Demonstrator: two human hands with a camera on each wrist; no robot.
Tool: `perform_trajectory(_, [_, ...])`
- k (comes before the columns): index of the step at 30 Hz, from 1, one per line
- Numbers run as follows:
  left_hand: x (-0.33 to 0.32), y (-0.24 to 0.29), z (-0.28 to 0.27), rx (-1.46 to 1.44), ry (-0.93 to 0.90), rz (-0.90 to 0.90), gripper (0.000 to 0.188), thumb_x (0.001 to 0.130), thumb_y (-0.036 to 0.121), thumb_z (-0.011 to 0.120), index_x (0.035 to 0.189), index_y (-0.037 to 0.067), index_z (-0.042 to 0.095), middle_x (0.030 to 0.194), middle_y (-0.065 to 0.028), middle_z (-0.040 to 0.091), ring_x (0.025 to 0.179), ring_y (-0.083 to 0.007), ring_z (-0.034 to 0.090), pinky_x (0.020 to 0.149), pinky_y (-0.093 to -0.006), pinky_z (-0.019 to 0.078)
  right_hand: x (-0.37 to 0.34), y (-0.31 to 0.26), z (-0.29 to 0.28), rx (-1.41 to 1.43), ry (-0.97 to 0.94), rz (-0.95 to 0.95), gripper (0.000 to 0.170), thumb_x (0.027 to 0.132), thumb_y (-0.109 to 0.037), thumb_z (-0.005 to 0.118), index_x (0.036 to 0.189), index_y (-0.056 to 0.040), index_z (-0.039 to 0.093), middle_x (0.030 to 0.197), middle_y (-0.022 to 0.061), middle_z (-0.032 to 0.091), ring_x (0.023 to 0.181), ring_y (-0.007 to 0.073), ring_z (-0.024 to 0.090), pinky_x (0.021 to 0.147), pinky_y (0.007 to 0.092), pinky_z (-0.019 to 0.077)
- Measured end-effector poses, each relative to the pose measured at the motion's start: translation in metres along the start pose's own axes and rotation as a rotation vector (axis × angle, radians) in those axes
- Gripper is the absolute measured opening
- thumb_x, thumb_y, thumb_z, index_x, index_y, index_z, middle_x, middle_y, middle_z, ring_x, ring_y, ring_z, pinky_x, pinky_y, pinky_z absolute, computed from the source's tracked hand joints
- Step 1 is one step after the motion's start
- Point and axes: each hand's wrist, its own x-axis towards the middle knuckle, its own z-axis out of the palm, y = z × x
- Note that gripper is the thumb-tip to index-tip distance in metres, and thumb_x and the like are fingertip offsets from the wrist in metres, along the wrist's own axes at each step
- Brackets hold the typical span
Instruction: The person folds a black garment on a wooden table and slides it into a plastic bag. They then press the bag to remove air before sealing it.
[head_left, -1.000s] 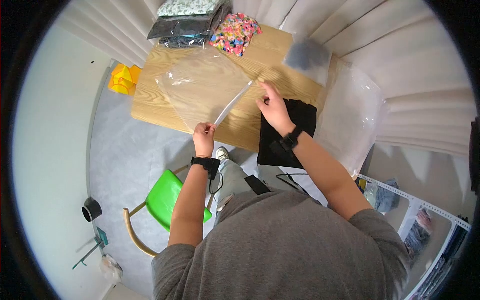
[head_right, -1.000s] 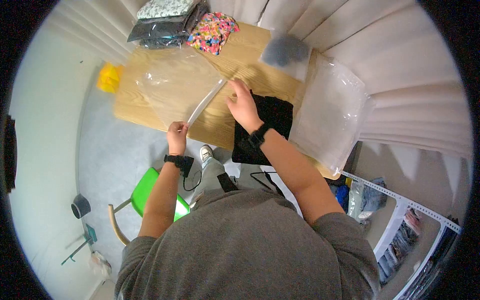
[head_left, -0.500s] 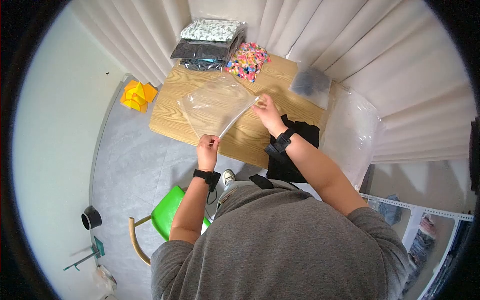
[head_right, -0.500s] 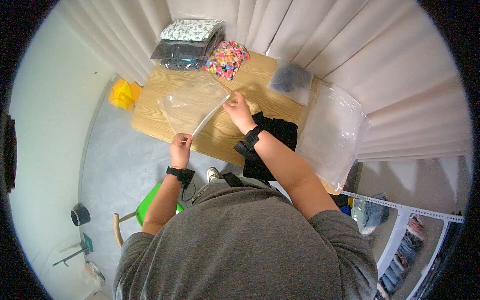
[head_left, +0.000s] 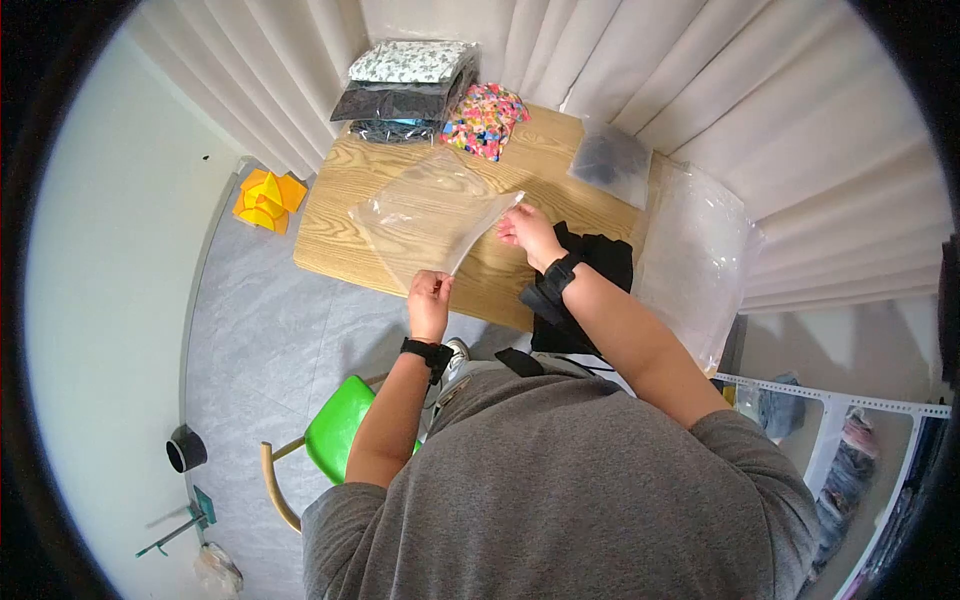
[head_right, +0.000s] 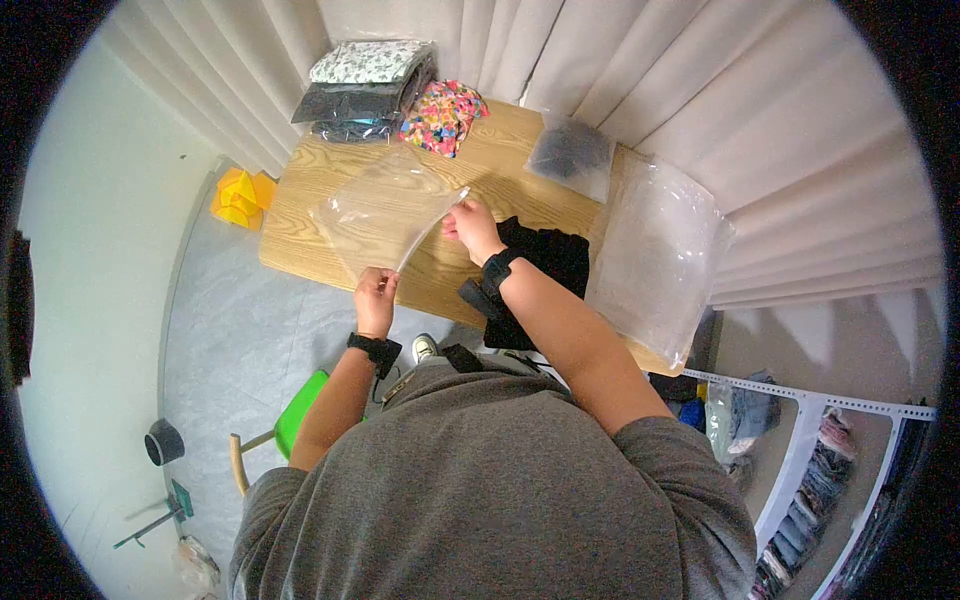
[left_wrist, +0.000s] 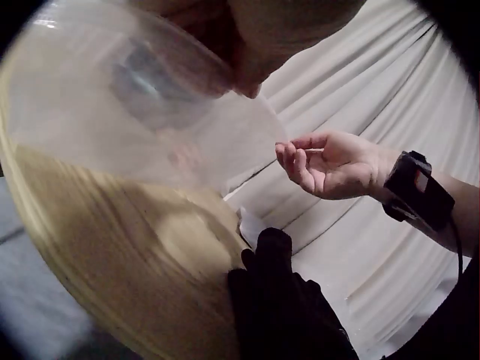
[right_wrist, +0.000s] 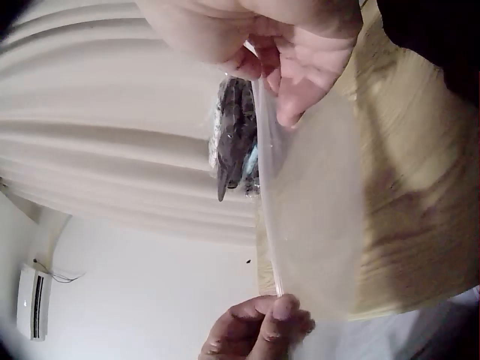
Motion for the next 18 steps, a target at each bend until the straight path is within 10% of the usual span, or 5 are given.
perform_trajectory(18, [0.047,0.074,0.002,0.053,-0.099,0.25,0.018,0.083,0.013,0.057,0.09,-0.003,0.059,0.079,-0.0223,0.06,0.075,-0.0365,0.059,0.067,-0.0403,0.0469,-0.033,-0.017,0.03,-0.001,-0.261,-0.375,0.006,0.077,0.001,0.059,0.076,-0.0019,0.053,0.07,0.0017,0.056,0.069,0.0103,0.055,0.062,0.0241,0.0444])
